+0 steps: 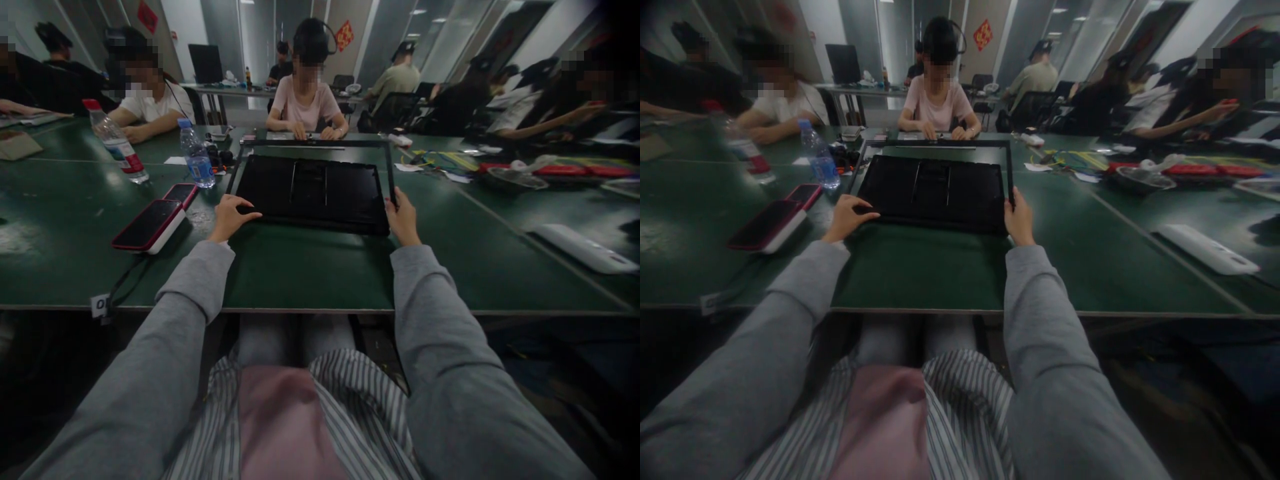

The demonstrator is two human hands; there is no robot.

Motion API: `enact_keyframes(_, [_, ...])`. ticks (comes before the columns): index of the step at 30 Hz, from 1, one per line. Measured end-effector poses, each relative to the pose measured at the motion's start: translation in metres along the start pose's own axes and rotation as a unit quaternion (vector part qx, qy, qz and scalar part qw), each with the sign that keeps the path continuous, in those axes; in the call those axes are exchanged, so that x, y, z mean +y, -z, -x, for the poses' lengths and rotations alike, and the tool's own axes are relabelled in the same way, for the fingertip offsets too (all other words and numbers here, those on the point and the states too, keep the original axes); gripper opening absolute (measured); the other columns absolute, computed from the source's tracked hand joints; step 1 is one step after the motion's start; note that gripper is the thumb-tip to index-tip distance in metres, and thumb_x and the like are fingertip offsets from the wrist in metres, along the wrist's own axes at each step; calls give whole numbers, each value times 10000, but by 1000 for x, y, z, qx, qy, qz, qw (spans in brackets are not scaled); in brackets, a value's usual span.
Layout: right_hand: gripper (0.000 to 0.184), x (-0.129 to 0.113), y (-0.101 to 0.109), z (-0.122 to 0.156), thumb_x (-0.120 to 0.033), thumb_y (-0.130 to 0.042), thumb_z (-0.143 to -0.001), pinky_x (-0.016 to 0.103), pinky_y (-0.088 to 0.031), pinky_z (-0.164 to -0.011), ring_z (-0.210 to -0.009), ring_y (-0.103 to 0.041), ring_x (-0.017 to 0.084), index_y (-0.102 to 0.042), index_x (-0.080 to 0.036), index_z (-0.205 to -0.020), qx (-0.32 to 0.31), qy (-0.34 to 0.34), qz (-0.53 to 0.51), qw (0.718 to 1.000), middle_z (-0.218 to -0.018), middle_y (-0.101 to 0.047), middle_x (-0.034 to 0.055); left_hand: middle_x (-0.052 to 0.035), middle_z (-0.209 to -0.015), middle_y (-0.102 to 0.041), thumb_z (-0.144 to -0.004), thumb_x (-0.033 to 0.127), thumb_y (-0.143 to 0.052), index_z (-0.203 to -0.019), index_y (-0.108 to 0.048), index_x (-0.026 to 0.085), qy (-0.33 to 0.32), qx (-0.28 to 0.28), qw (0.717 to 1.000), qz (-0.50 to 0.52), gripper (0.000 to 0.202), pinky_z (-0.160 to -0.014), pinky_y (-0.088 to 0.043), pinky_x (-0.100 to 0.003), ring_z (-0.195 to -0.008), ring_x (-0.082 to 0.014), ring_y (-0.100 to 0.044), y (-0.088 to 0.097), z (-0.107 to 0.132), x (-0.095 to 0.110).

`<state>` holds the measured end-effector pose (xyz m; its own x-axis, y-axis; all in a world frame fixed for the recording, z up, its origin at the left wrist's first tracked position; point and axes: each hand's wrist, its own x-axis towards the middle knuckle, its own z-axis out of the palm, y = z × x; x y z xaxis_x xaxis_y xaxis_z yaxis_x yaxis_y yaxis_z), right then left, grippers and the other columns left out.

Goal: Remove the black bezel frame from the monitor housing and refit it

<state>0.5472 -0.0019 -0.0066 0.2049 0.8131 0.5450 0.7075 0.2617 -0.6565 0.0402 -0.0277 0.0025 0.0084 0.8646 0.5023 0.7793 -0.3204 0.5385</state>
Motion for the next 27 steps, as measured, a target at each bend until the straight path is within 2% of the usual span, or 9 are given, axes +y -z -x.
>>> enact_keyframes(3, [643,-8,-3,7,-486,-523,-1000,614,-413,-1237,-1427,-583,372,-536,-187,-1570,8,-30,67,997,-1513,-633,175,-104,-1153,-744,-792,409,-921,-942,-776,229,-5,-13,1000,-14,275,-1106,-423,-498,-1296,-323,-533,-1,1,0])
enact_keyframes(5, [669,-11,-5,12,-479,-494,-1007,630,-399,-1243,-1448,-563,393,-510,-164,-1597,1,-48,92,995,-1549,-599,195,-105,-1193,-739,-808,426,-908,-956,-775,224,-10,-28,999,-24,284,-1118,-404,-514,-1322,-329,-513,-2,1,-1])
enact_keyframes(11, [670,-2,-13,17,-411,-505,-984,638,-420,-1216,-1382,-612,407,-522,-110,-1581,-10,-75,114,991,-1470,-651,228,-119,-1272,-713,-869,495,-844,-1019,-781,234,-21,-69,996,-57,307,-1130,-388,-530,-1360,-349,-482,-6,0,-5])
enact_keyframes(16, [628,8,-17,15,-363,-535,-947,600,-475,-1169,-1323,-649,378,-570,-115,-1523,8,-92,120,988,-1348,-720,220,-138,-1373,-664,-926,552,-764,-1166,-750,245,-23,-96,989,-115,390,-1144,-331,-581,-1349,-372,-504,-4,5,-2])
enact_keyframes(21, [563,11,-18,13,-309,-549,-910,583,-492,-1153,-1269,-675,366,-651,-131,-1434,7,-105,117,988,-1298,-743,209,-123,-1216,-741,-991,632,-625,-1080,-757,245,-1,-106,985,-134,418,-1136,-297,-569,-1234,-355,-596,0,3,4])
enact_keyframes(24, [550,14,-17,10,-308,-554,-908,555,-513,-1143,-1251,-687,347,-667,-141,-1420,14,-104,105,989,-1281,-752,195,-99,-1067,-779,-1064,613,-473,-969,-771,233,21,-106,986,-126,492,-1129,-301,-557,-1112,-321,-660,1,0,7])
enact_keyframes(27, [540,20,-18,8,-305,-553,-906,533,-526,-1138,-1238,-696,325,-675,-152,-1410,23,-101,89,991,-1281,-758,178,-78,-944,-777,-1083,581,-435,-895,-775,236,26,-91,989,-117,520,-1140,-312,-530,-1046,-293,-679,2,1,12])
